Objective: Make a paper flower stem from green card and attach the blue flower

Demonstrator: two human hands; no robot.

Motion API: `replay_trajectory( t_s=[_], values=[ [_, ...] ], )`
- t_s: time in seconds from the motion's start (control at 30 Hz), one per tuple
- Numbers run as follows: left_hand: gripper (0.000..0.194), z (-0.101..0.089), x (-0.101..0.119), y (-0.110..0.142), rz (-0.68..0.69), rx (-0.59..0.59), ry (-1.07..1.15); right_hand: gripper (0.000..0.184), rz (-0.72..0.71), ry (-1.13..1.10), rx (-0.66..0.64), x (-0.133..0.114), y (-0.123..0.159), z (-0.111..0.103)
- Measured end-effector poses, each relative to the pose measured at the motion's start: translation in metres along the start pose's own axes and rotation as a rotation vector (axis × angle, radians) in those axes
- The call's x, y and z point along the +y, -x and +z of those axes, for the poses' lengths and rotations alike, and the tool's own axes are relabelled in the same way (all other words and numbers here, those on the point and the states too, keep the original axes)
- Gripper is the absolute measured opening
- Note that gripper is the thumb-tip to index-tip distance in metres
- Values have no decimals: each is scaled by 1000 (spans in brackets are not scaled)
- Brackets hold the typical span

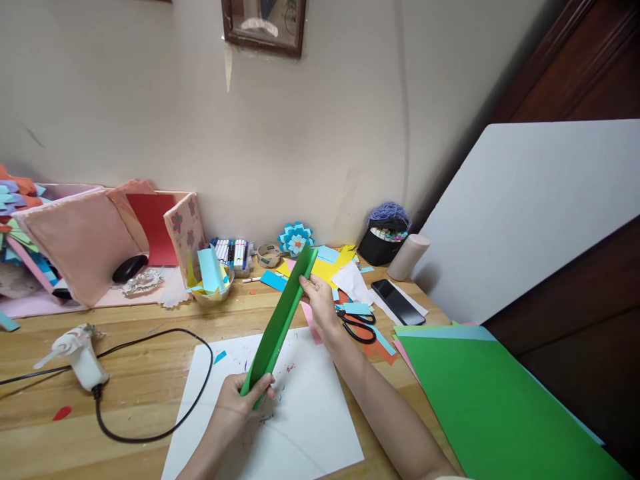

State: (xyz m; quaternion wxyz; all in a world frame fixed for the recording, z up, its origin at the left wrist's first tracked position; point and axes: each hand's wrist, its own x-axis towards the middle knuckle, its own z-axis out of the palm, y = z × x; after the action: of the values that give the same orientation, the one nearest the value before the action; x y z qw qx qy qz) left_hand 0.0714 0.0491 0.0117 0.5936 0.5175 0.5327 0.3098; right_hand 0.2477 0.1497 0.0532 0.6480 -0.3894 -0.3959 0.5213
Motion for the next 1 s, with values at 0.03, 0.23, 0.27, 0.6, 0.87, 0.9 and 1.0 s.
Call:
replay_trajectory(
  t_s=[0.03, 0.23, 0.27, 0.6, 0.87, 0.9, 1.0],
  values=[
    [51, 0, -1, 0, 1, -10, 4, 28, 7, 11, 3, -1, 0, -1],
    [49, -1, -2, -2, -9, -38, 36, 55, -89, 87, -43, -15, -9, -13],
    [49, 0, -1, -2, -8, -43, 37, 63, -134, 104, -11, -18, -11, -16],
    [47, 3, -1, 4, 6, -68, 13, 59, -242, 203, 94, -19, -18, -26],
    [45, 3, -3, 4, 25, 4, -6, 49, -252, 205, 136, -9, -21, -26],
    [45, 3, -5, 3, 34, 10, -17, 49, -257, 195, 136, -9, -21, -25],
    [45, 5, -8, 2, 65, 22, -28, 54, -257, 157, 95, -11, -20, -21]
  ],
)
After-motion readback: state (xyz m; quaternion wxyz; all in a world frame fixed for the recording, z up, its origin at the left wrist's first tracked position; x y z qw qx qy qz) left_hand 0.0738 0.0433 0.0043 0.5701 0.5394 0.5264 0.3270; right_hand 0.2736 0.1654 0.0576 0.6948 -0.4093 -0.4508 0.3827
